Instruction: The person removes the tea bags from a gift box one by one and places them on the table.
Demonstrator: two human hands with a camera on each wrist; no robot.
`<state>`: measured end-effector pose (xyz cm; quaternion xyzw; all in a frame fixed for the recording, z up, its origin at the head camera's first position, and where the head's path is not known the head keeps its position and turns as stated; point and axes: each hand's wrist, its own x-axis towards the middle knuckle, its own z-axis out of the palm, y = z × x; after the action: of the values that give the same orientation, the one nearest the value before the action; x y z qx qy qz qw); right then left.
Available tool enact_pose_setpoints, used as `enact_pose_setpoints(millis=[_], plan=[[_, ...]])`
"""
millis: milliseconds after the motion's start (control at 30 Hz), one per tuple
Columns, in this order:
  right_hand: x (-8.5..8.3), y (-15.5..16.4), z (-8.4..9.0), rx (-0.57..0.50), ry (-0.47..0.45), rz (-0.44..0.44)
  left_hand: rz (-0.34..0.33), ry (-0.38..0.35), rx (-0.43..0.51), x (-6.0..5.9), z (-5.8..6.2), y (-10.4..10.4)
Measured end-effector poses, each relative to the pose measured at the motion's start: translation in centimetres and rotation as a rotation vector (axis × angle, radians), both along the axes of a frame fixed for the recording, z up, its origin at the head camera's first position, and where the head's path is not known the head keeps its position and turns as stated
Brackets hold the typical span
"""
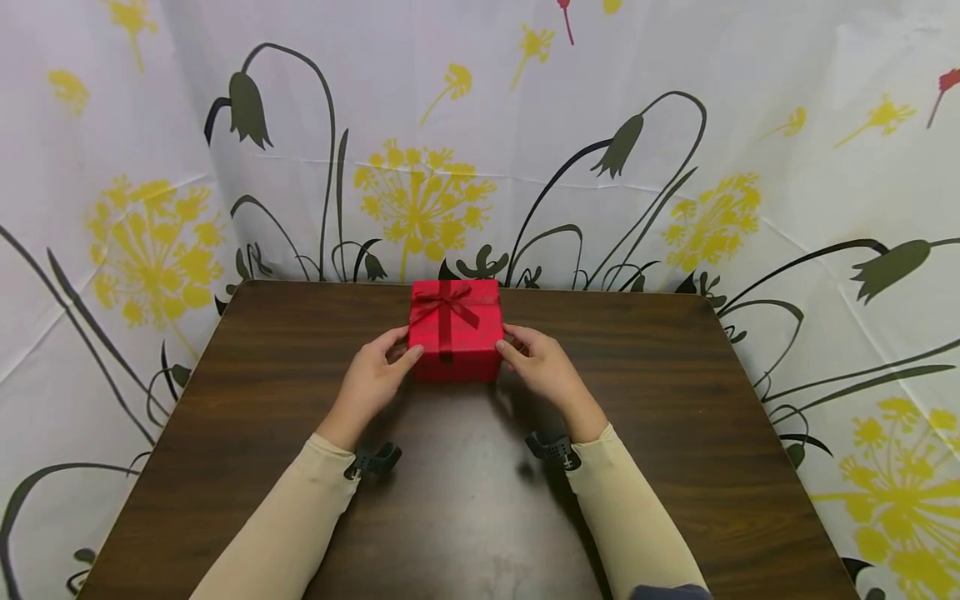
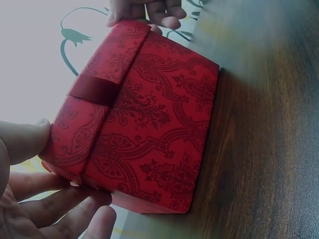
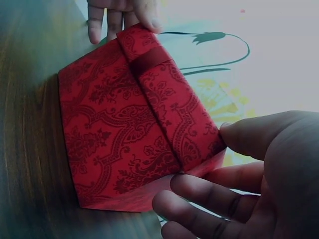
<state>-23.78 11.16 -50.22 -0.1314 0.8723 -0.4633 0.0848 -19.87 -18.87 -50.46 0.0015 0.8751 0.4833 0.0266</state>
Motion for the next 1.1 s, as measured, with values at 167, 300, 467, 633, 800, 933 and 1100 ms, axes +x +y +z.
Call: enact_pose_setpoints(millis=[167,300,467,633,800,933,1100], plan=[[0.1,0.2,0.1,-0.018,0.003,-0.016,-0.005,0.024,0.03,-0.2,0.0,0.2],[0.3,0.3,0.2,-0.014,0.034,-0.038,-0.012,0.048,0.049,-0.4,0.0,0.3],[0.3,0.0,0.2,0.002,0.108,-0.026,-0.003,0.052,0.049,-0.1,0.2,0.0],[0.3,-0.4,0.5,-0.018,0.207,-0.036,0.005,0.059,0.055,0.2,1.0,-0.4],[0.7,-1.2,1.3,-0.12,0.281,-0.062,0.011,0.101,0.073,0.6,2.5,-0.9],[1.4,-2.2,1.8,-0.231,0.3,-0.062,0.023,0.149,0.08,1.2,3.8,-1.5],[2.7,-3.1,2.2,-0.328,0.288,-0.05,0.052,0.176,0.072,2.4,5.0,-2.0]])
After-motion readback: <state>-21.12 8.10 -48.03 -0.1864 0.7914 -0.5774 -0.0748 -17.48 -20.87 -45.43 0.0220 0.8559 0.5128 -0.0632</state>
